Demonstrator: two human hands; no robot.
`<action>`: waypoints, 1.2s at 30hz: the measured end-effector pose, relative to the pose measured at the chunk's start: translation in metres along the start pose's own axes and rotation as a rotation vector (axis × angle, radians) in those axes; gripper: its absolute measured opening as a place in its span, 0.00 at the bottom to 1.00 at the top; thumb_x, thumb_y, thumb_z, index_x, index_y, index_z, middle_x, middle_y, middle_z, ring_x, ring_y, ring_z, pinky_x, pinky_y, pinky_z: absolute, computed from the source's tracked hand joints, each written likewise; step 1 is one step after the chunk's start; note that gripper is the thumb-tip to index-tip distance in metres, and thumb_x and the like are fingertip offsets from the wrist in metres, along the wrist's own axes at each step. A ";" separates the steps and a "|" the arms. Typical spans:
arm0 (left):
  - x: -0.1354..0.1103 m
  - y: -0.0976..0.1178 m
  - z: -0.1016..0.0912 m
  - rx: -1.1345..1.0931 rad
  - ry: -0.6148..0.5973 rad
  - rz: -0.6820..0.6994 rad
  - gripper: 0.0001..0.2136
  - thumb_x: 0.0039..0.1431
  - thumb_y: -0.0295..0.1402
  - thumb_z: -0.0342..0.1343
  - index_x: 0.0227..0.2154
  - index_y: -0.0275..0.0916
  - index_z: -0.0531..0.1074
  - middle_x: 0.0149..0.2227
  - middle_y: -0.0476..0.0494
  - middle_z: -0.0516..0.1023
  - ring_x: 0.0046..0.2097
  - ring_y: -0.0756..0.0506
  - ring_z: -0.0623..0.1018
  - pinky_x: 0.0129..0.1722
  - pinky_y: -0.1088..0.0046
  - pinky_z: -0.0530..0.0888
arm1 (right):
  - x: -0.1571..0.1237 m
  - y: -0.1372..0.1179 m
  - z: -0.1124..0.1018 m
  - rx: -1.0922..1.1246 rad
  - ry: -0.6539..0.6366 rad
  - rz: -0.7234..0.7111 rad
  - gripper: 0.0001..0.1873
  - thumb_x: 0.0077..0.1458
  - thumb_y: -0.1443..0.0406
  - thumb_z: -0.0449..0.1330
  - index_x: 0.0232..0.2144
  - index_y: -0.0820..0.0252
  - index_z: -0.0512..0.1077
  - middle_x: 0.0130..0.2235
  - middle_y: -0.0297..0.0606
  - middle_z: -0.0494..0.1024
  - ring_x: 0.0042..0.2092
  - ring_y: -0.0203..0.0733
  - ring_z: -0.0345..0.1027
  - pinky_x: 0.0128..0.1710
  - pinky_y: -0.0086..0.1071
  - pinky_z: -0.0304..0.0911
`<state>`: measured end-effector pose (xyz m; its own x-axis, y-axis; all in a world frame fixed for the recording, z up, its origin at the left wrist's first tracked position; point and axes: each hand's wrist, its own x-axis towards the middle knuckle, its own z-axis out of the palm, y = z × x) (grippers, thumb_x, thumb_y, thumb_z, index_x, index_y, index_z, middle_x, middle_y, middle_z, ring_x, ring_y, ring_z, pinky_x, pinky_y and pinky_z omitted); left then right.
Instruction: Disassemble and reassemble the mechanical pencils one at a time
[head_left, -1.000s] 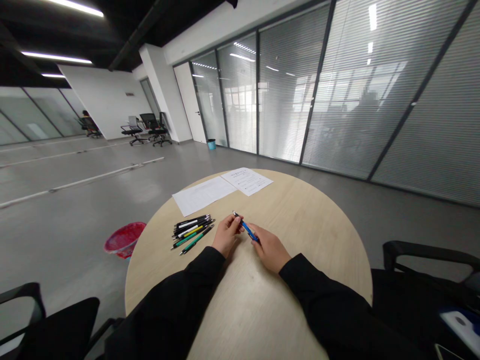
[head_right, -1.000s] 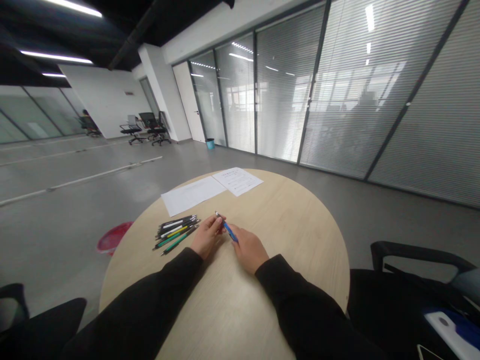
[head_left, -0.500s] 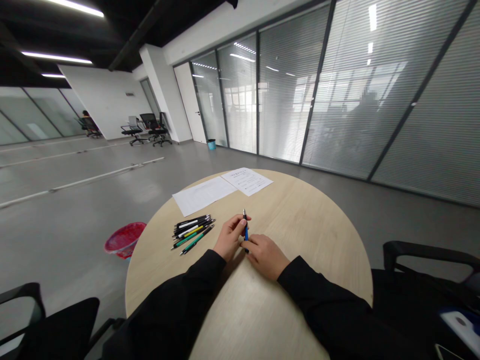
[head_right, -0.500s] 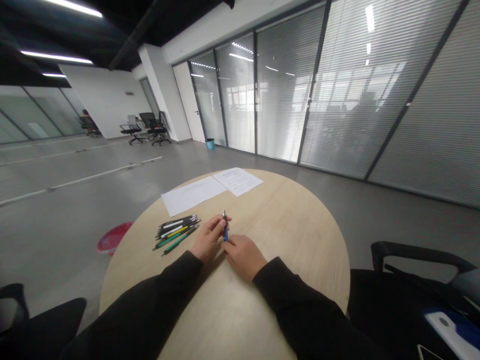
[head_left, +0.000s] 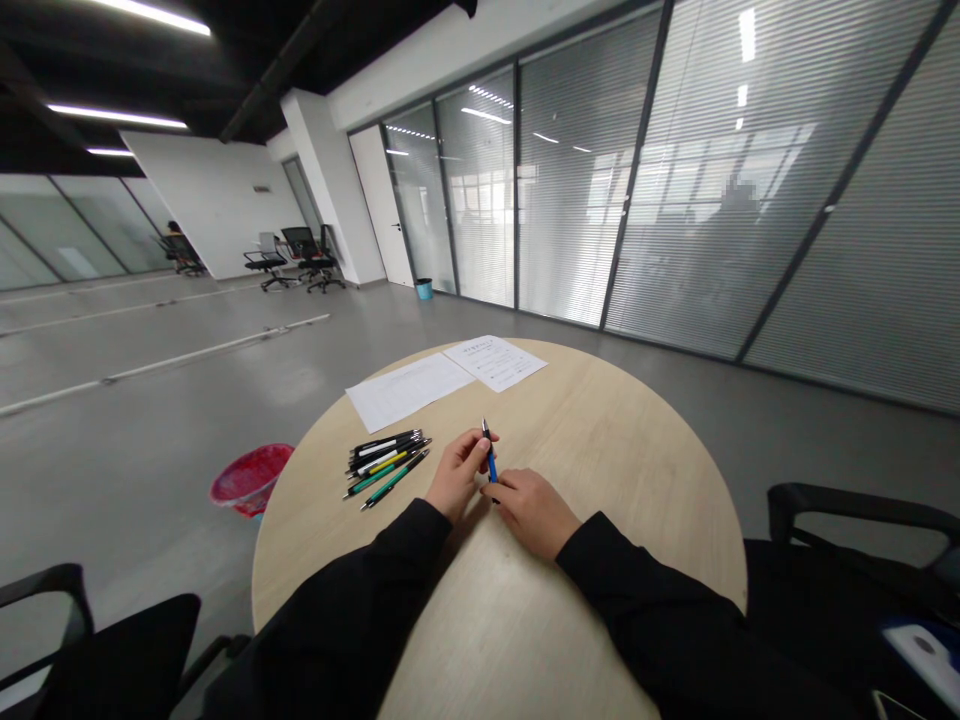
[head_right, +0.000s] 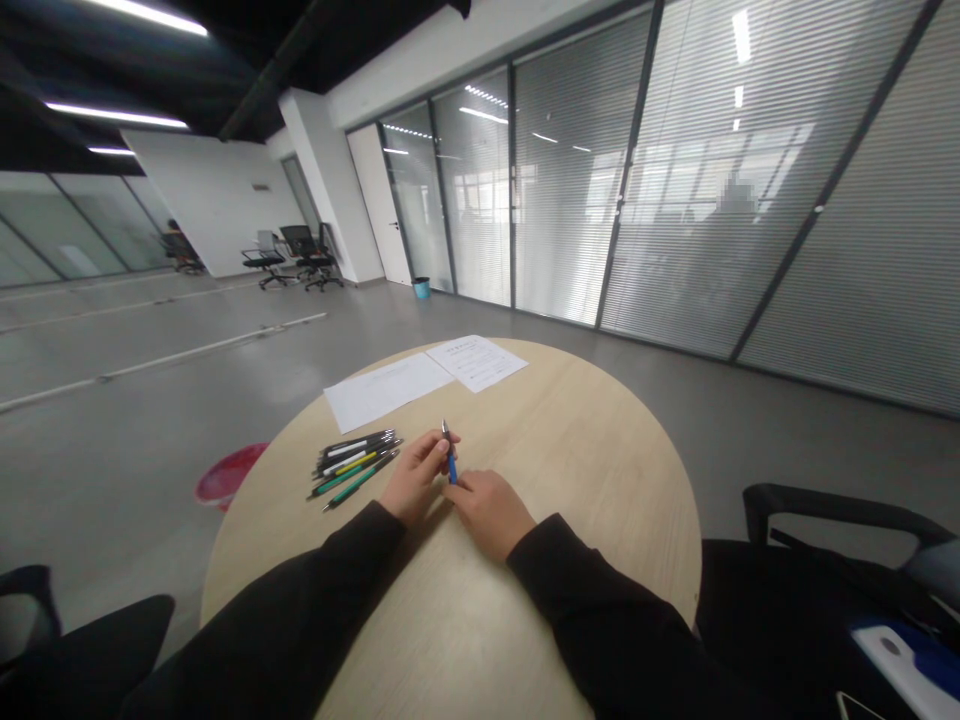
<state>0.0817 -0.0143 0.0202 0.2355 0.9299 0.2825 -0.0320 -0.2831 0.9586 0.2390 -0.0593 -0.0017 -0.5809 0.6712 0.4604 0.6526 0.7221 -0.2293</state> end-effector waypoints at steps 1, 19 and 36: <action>0.000 0.001 0.000 0.003 -0.003 -0.003 0.14 0.60 0.43 0.56 0.38 0.36 0.73 0.27 0.49 0.70 0.27 0.52 0.66 0.27 0.76 0.64 | 0.000 0.000 0.000 0.001 -0.005 -0.001 0.10 0.61 0.72 0.54 0.41 0.59 0.72 0.37 0.40 0.74 0.40 0.42 0.65 0.40 0.33 0.57; 0.000 -0.001 0.000 -0.024 0.002 -0.030 0.16 0.58 0.46 0.57 0.37 0.36 0.74 0.26 0.50 0.70 0.26 0.52 0.66 0.27 0.76 0.63 | 0.000 -0.001 -0.002 0.056 -0.025 0.019 0.13 0.57 0.73 0.55 0.44 0.58 0.71 0.41 0.40 0.74 0.42 0.43 0.66 0.43 0.35 0.59; 0.001 -0.007 -0.002 -0.036 -0.011 -0.039 0.16 0.59 0.45 0.57 0.38 0.36 0.73 0.27 0.49 0.71 0.26 0.52 0.66 0.27 0.76 0.63 | -0.001 0.000 -0.002 0.064 -0.033 0.032 0.10 0.58 0.73 0.55 0.41 0.58 0.71 0.40 0.38 0.74 0.42 0.41 0.67 0.42 0.34 0.57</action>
<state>0.0802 -0.0114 0.0139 0.2483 0.9373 0.2447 -0.0571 -0.2380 0.9696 0.2402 -0.0603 -0.0006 -0.5768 0.6982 0.4239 0.6390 0.7090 -0.2982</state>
